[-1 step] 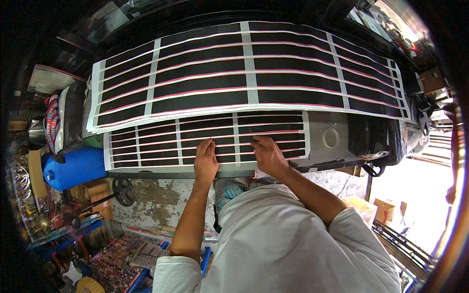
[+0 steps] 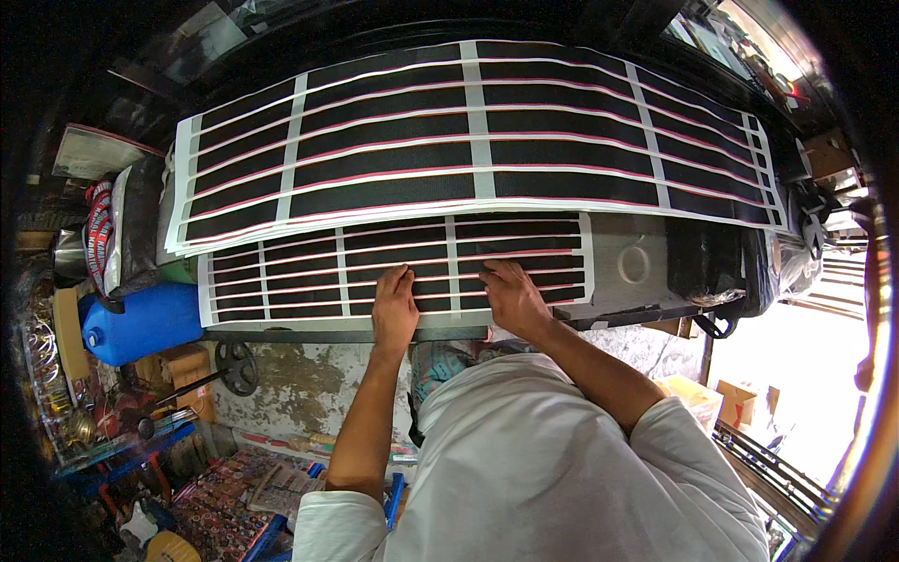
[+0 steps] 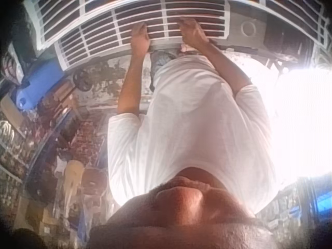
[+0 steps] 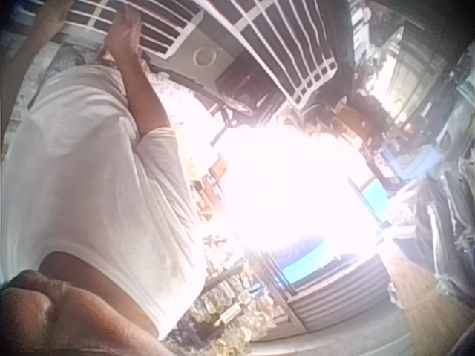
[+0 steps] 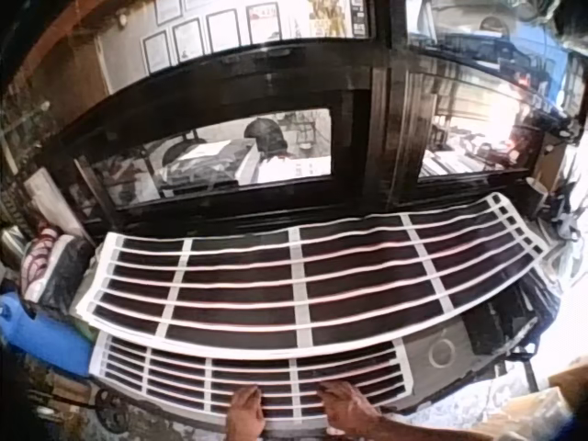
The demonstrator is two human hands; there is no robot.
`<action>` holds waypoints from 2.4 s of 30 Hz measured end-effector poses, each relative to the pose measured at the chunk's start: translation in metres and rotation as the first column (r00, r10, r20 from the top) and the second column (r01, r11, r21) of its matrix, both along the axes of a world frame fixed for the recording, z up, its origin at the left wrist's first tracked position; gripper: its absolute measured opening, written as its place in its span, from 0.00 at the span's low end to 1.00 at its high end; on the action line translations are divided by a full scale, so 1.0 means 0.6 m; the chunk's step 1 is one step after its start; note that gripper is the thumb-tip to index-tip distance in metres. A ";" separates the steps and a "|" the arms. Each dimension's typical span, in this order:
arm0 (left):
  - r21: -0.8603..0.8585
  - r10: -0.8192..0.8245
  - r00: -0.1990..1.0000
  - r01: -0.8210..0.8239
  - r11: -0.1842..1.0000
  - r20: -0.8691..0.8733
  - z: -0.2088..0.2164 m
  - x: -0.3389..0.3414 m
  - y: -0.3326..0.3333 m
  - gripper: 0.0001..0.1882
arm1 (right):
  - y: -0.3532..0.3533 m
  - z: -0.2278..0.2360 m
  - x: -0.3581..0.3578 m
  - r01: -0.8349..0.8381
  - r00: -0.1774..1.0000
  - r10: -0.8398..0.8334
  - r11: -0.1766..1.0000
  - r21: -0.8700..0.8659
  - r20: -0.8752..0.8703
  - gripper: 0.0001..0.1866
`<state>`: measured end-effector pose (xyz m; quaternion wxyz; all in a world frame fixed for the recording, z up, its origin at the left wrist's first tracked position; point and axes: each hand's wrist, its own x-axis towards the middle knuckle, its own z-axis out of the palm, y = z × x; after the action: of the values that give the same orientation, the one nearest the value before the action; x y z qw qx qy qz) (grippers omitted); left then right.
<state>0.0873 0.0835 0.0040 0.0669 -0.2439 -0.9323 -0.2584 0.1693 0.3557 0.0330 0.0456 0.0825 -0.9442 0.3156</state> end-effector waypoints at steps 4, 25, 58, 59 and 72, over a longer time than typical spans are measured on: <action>0.003 -0.055 0.998 0.055 0.998 -0.018 0.002 -0.027 0.022 0.16 | 0.000 -0.015 -0.032 -0.068 0.996 0.070 0.997 0.035 -0.061 0.20; 0.147 -0.137 0.988 0.126 0.981 0.071 0.011 -0.039 0.089 0.13 | -0.030 -0.029 -0.074 -0.023 1.000 0.024 0.999 0.042 -0.012 0.20; -0.449 -0.416 0.874 0.486 0.750 0.252 0.082 -0.112 0.158 0.18 | -0.019 -0.033 -0.068 0.067 0.992 -0.041 0.972 -0.226 0.120 0.41; -0.468 -0.409 0.876 0.482 0.741 0.256 0.081 -0.113 0.158 0.17 | -0.021 -0.037 -0.067 0.072 0.995 -0.054 0.972 -0.222 0.089 0.41; -0.230 0.273 0.953 -0.239 0.943 0.131 0.042 -0.097 -0.125 0.27 | 0.181 -0.065 -0.005 0.669 0.744 -0.666 0.740 0.070 -0.063 0.16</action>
<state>0.0289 0.0085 0.0295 -0.0018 -0.1044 -0.9807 -0.1655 0.1665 0.4645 -0.0057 0.1677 -0.2534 -0.9233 0.2349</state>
